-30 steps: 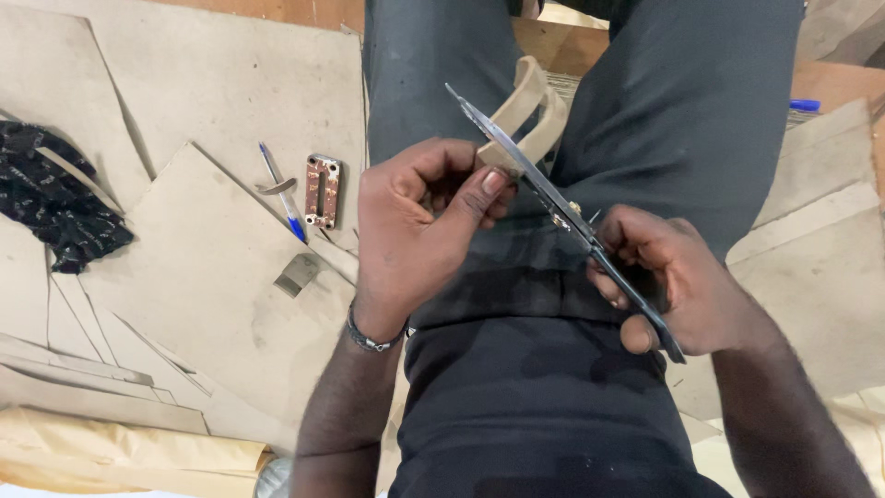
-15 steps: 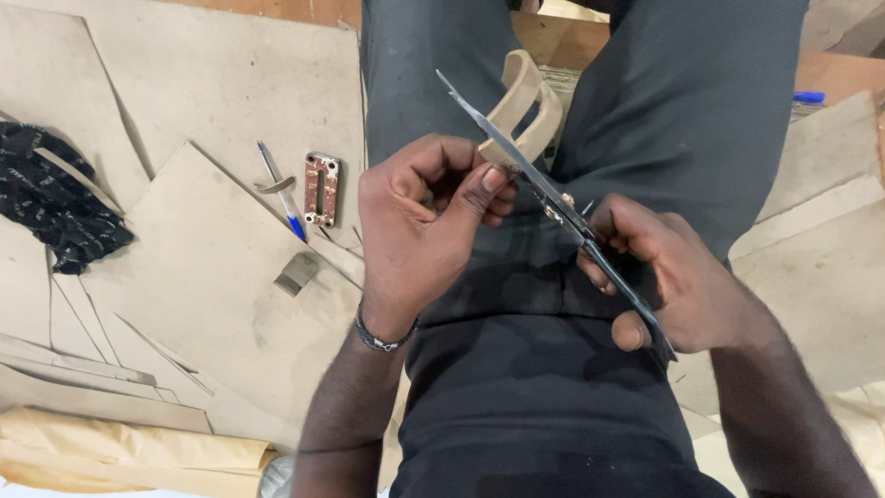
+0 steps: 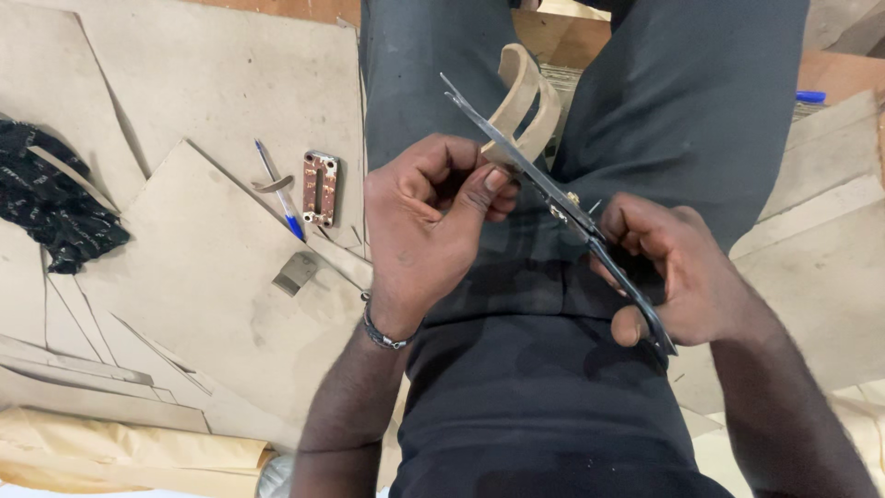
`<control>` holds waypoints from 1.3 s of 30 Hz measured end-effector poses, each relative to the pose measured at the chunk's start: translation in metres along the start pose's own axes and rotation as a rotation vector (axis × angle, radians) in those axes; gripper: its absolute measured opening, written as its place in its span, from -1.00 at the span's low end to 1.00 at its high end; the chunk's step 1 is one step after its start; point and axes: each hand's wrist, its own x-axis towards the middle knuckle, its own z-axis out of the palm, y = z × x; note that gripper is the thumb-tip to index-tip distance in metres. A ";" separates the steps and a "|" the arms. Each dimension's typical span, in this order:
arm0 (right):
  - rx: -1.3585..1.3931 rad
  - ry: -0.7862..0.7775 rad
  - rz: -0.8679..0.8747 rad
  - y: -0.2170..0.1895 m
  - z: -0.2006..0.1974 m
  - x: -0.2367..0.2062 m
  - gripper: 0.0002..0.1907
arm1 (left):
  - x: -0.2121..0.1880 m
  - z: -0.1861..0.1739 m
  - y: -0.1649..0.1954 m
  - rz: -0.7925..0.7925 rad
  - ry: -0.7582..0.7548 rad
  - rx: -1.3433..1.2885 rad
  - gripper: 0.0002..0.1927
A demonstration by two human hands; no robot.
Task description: The person uses large shears to cut a small rectangular piece of cardboard, following a drawn outline. They rotate the piece and make several cuts to shape it, then place the finished piece on the work surface.
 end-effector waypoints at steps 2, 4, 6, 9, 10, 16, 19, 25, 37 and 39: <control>0.038 -0.009 0.006 0.001 -0.002 -0.001 -0.15 | 0.001 -0.001 -0.002 -0.002 -0.024 -0.010 -0.95; 0.046 -0.013 0.013 0.001 -0.003 -0.001 -0.17 | 0.002 -0.002 -0.003 -0.011 -0.039 -0.028 -0.94; 0.058 -0.018 0.011 0.002 -0.005 -0.001 -0.18 | 0.003 -0.002 -0.005 -0.037 -0.046 -0.057 -0.93; 0.018 -0.029 0.037 0.003 -0.008 0.000 -0.21 | 0.004 -0.004 -0.007 -0.053 -0.063 -0.069 -0.93; -0.004 -0.035 0.049 0.004 -0.009 0.000 -0.22 | 0.004 -0.004 -0.007 -0.053 -0.069 -0.074 -0.92; -0.029 -0.054 -0.005 0.004 -0.015 0.000 -0.26 | 0.005 -0.003 -0.008 -0.092 -0.083 -0.067 -0.93; -0.049 -0.036 0.014 0.001 -0.014 0.000 -0.28 | 0.006 -0.003 -0.007 -0.113 -0.088 -0.080 -0.93; -0.165 0.052 0.029 -0.009 -0.005 0.001 -0.30 | 0.001 0.001 -0.003 -0.065 -0.021 -0.145 -0.97; -0.192 -0.021 0.022 -0.005 0.007 0.004 -0.26 | -0.010 -0.001 -0.007 0.437 0.132 0.712 -0.77; -0.128 -0.042 0.045 0.000 0.008 0.003 -0.26 | -0.010 -0.006 -0.009 0.478 0.107 0.748 -0.76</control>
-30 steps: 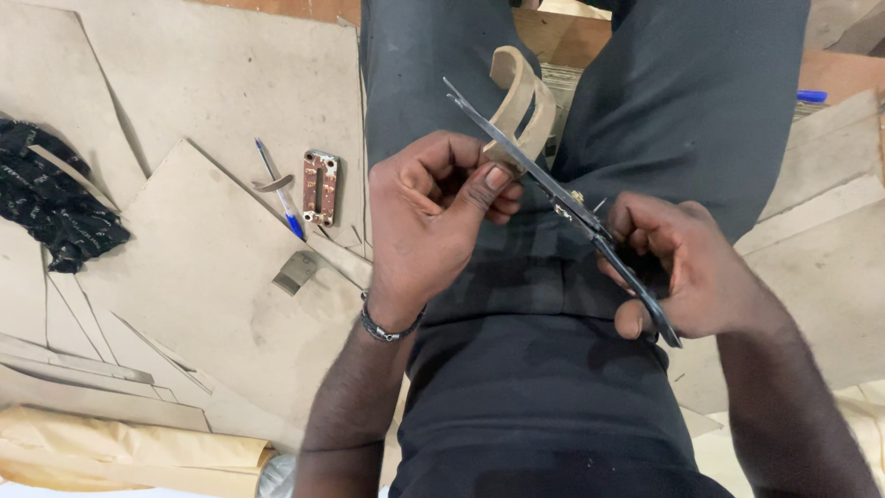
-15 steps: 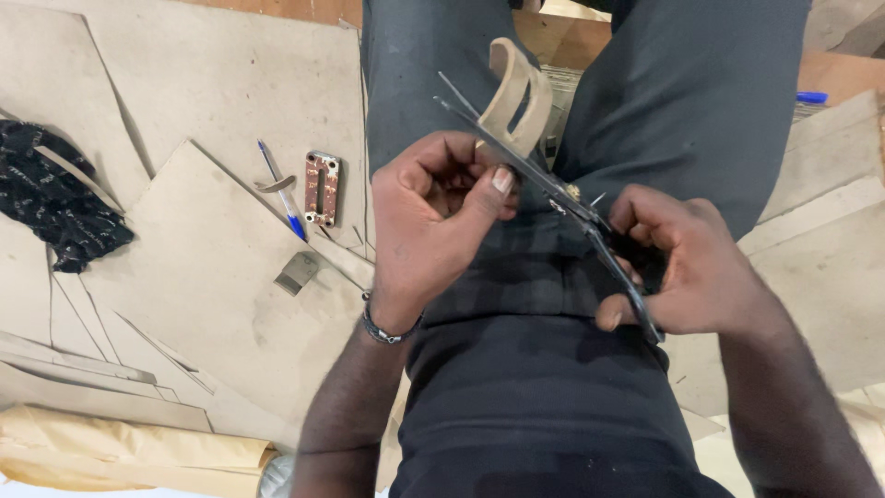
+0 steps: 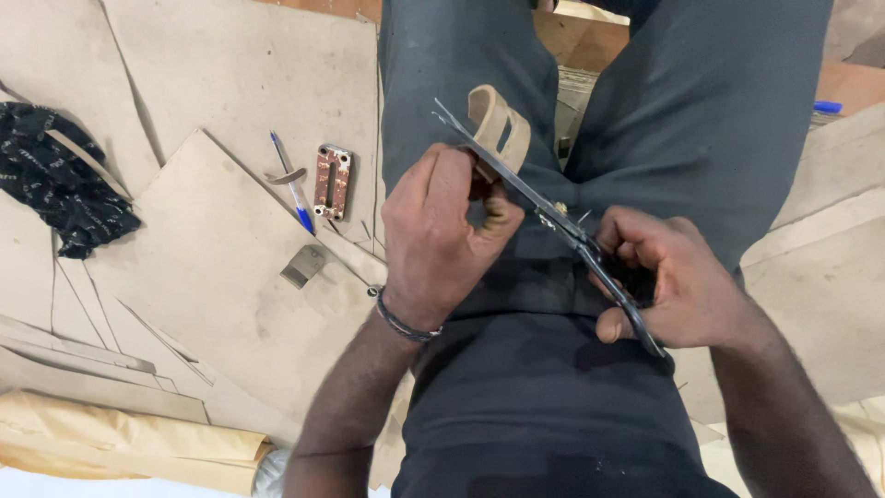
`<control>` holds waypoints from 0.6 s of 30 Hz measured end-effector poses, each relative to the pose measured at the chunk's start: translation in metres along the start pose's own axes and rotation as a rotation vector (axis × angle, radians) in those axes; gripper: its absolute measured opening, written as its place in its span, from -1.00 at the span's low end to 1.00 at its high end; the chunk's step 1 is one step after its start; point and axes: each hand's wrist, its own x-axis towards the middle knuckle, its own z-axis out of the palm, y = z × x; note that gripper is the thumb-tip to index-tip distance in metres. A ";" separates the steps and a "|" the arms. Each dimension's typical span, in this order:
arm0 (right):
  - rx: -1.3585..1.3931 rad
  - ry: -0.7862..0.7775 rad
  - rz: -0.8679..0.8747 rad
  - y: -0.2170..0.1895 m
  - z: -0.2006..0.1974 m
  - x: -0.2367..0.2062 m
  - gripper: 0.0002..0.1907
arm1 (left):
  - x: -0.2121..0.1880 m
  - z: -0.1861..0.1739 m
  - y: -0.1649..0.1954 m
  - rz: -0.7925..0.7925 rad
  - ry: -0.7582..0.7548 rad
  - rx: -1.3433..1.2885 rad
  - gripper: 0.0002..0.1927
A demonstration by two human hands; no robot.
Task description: The person uses large shears to cut a small rectangular piece of cardboard, following a drawn outline. They rotate the piece and make several cuts to shape it, then place the finished piece on the work surface.
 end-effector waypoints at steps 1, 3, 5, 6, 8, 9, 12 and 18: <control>0.033 -0.012 0.011 0.002 0.001 -0.001 -0.25 | 0.000 -0.003 -0.003 0.047 -0.022 0.045 -0.74; 0.082 -0.049 0.018 0.007 0.003 -0.001 -0.24 | -0.002 -0.010 -0.011 0.138 -0.069 0.137 -0.69; 0.103 -0.073 0.037 0.011 0.005 -0.002 -0.23 | 0.000 -0.016 -0.021 0.223 -0.120 0.164 -0.70; 0.099 -0.082 0.052 0.013 0.006 -0.001 -0.22 | -0.001 -0.017 -0.024 0.264 -0.144 0.178 -0.71; 0.097 -0.086 0.061 0.014 0.008 -0.001 -0.21 | -0.003 -0.016 -0.029 0.260 -0.151 0.178 -0.74; 0.103 -0.082 0.059 0.014 0.009 -0.001 -0.21 | -0.005 -0.016 -0.030 0.255 -0.157 0.179 -0.76; 0.134 -0.091 0.023 0.010 0.013 0.000 -0.23 | -0.011 -0.008 -0.029 0.230 -0.027 0.147 -0.76; 0.071 -0.062 0.042 -0.001 0.025 0.000 -0.26 | -0.023 0.017 -0.008 -0.018 0.312 -0.100 -0.79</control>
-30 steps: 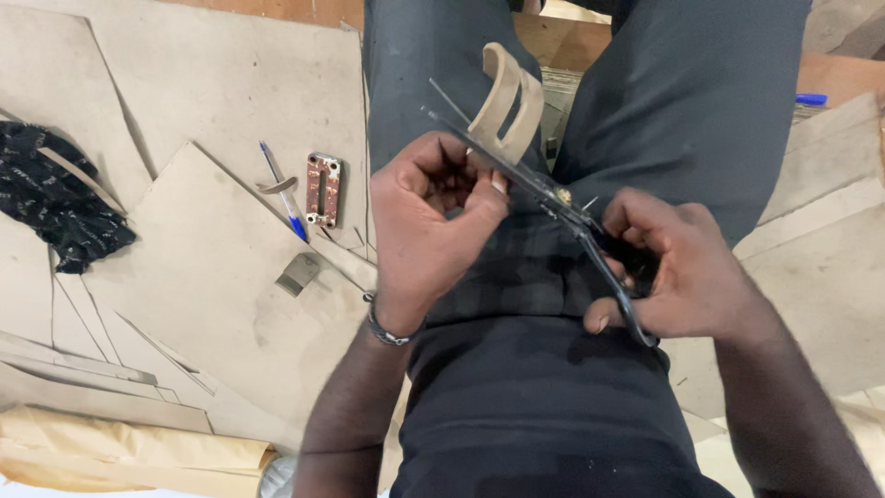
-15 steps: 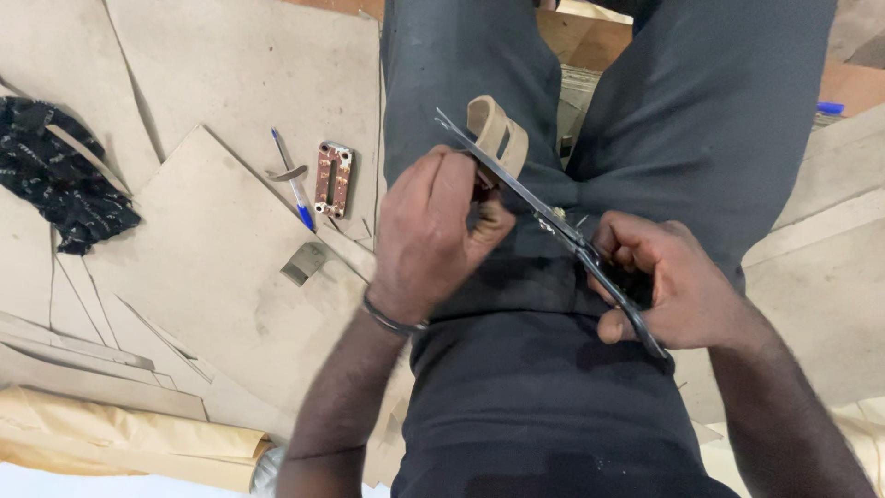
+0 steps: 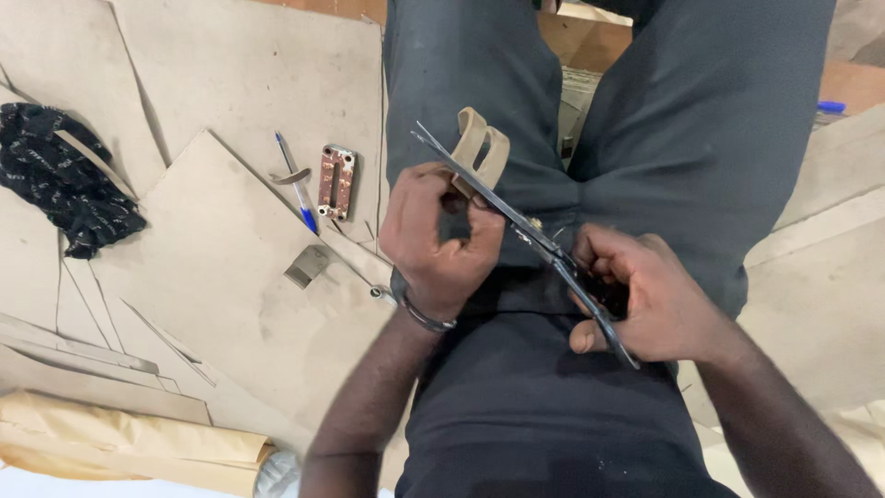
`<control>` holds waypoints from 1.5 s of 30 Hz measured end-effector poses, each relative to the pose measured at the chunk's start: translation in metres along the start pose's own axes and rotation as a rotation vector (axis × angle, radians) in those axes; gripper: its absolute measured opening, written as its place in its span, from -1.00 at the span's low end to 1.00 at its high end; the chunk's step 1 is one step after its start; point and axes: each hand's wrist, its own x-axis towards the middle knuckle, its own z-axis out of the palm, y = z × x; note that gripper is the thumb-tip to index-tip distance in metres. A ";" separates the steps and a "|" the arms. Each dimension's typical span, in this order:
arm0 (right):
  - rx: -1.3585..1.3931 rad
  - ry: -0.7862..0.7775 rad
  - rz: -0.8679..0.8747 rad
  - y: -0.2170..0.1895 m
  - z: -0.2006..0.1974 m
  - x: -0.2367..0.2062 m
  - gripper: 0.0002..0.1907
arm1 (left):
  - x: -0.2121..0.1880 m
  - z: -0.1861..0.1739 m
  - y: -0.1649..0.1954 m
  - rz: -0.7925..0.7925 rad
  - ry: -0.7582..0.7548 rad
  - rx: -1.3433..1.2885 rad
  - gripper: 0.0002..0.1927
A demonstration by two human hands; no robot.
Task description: The person uses large shears to cut a small rectangular piece of cardboard, following a drawn outline. They rotate the piece and make several cuts to shape it, then place the finished piece on the work surface.
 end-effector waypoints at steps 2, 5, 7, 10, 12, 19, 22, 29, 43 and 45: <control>-0.034 0.010 0.012 -0.003 0.002 0.001 -0.26 | -0.006 0.006 0.006 -0.087 0.057 -0.070 -0.81; -0.027 -0.002 0.011 -0.006 0.002 0.002 -0.24 | -0.010 0.009 0.005 -0.145 0.088 -0.107 -0.81; -0.023 -0.016 -0.014 -0.008 0.002 0.003 -0.23 | -0.009 0.007 0.002 -0.128 0.097 -0.075 -0.79; -0.017 -0.054 -0.033 -0.010 0.001 0.006 -0.23 | -0.010 0.000 -0.002 -0.086 0.098 -0.007 -0.77; 0.003 -0.079 -0.043 -0.012 0.000 0.008 -0.24 | -0.012 -0.005 -0.003 -0.072 0.094 0.003 -0.79; -0.053 -0.120 -0.015 -0.016 -0.002 0.014 -0.30 | -0.021 -0.024 -0.023 -0.112 0.037 0.012 -0.87; -0.096 -0.111 -0.017 -0.023 0.002 0.017 -0.32 | -0.022 -0.030 -0.030 -0.287 0.108 -0.197 -0.84; -0.446 -0.204 0.220 -0.054 0.008 0.024 -0.24 | -0.004 -0.069 -0.063 -0.853 -0.128 -0.916 -0.50; -0.968 -0.348 0.207 -0.056 0.013 0.020 -0.09 | 0.021 -0.090 -0.079 -0.883 -0.669 -0.807 -0.65; -0.990 -0.302 0.221 -0.055 0.008 0.015 -0.09 | 0.024 -0.088 -0.074 -0.814 -0.585 -0.835 -0.61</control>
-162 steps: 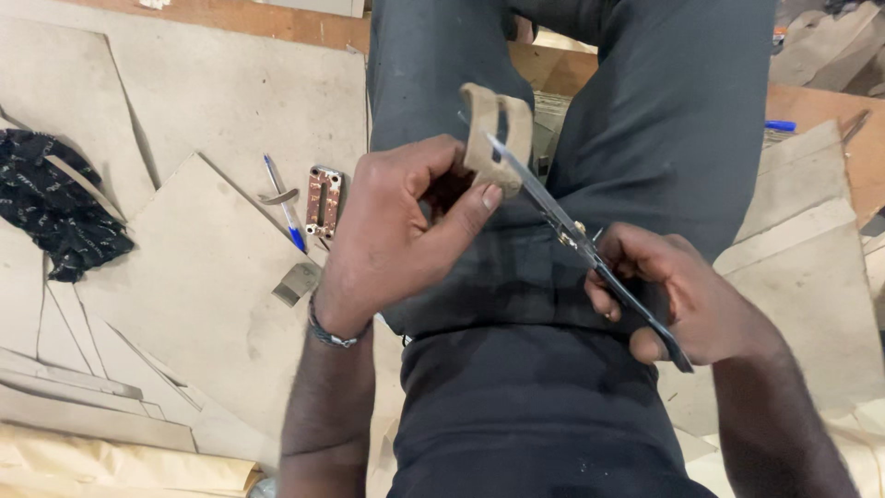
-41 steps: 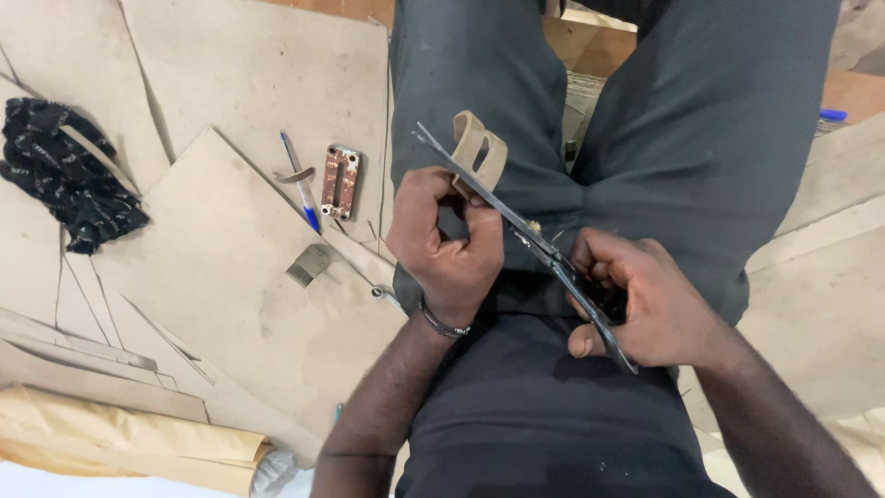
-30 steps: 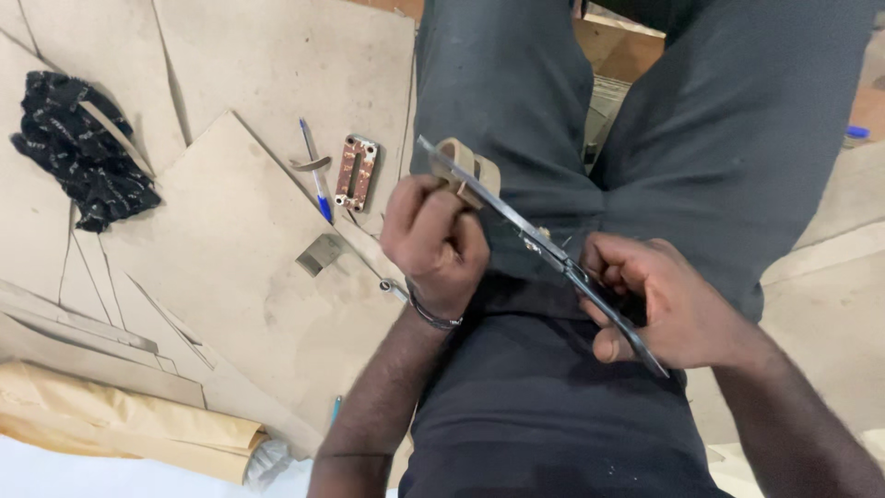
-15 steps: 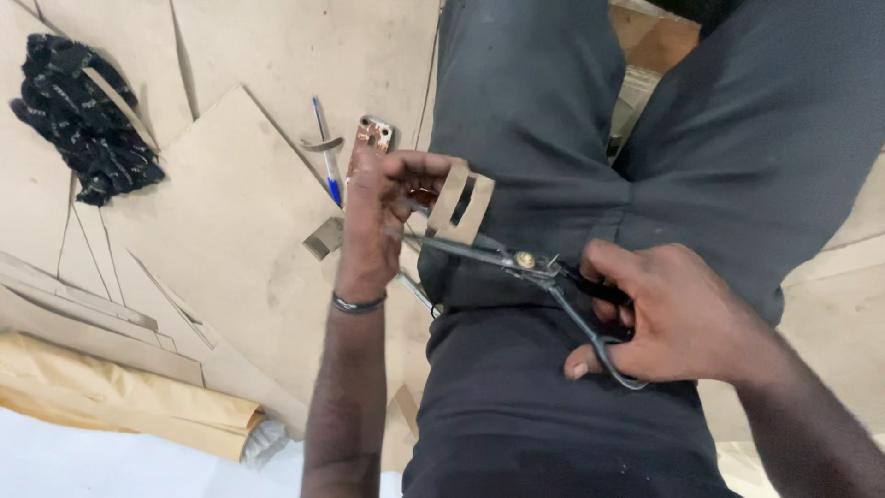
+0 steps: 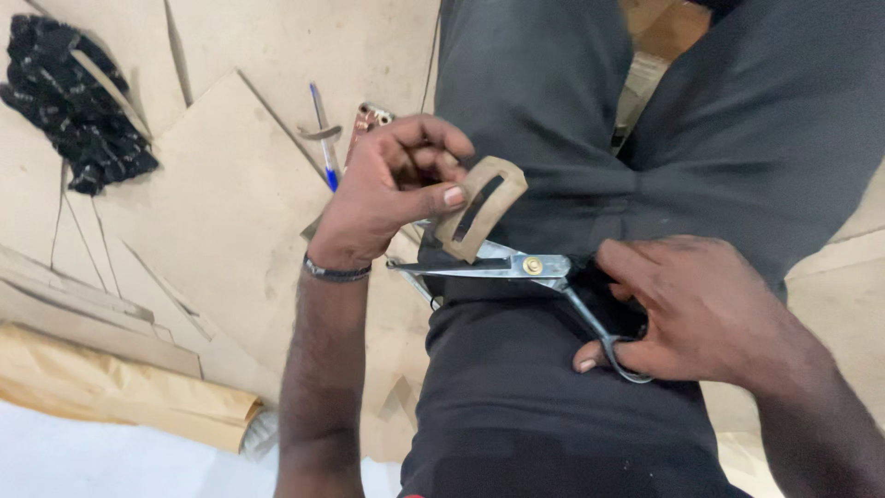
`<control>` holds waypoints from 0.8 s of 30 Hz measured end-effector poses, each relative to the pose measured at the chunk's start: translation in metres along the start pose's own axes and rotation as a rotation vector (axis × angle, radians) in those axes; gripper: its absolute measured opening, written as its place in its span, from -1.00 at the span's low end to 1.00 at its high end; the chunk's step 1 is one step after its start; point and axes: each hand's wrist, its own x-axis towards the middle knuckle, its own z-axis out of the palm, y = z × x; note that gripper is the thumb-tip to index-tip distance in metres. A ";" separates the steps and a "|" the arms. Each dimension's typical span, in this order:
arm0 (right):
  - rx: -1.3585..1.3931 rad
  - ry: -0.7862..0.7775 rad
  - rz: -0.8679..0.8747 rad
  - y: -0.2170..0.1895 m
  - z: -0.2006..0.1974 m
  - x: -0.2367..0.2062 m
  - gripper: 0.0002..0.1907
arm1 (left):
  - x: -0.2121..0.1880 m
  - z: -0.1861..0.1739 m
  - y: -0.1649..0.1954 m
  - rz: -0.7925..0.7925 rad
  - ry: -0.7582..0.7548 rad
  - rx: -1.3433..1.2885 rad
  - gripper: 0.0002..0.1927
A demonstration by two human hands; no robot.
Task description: The person uses large shears to cut a small rectangular piece of cardboard, following a drawn outline. They rotate the piece and make several cuts to shape it, then place the finished piece on the work surface.
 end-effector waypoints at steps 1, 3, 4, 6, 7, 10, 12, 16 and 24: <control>-0.009 0.023 0.019 0.004 -0.001 -0.003 -0.09 | 0.001 0.002 0.002 0.022 0.044 -0.022 -0.60; -0.039 0.030 0.092 0.014 -0.004 -0.010 -0.07 | -0.001 0.007 0.007 0.059 0.143 -0.073 -0.60; -0.053 0.030 0.125 0.020 -0.006 -0.014 -0.06 | -0.002 0.009 0.009 0.091 0.190 0.020 -0.61; -0.078 -0.114 0.245 0.035 -0.008 -0.017 -0.13 | -0.006 0.011 0.013 0.155 0.284 0.210 -0.63; -0.091 -0.188 0.305 0.042 -0.007 -0.019 -0.17 | -0.006 0.012 0.014 0.229 0.270 0.260 -0.63; -0.004 -0.100 0.324 0.062 0.001 -0.024 -0.13 | -0.006 0.016 0.012 0.402 0.244 0.402 -0.57; 0.069 -0.001 0.335 0.074 0.009 -0.028 -0.09 | -0.008 0.017 0.010 0.456 0.251 0.491 -0.48; 0.156 0.049 0.315 0.102 0.028 -0.033 -0.07 | -0.017 0.005 0.004 0.472 0.380 0.540 -0.31; 0.569 0.320 -0.095 0.162 0.069 -0.020 -0.14 | -0.070 -0.113 -0.033 0.262 0.797 0.765 -0.54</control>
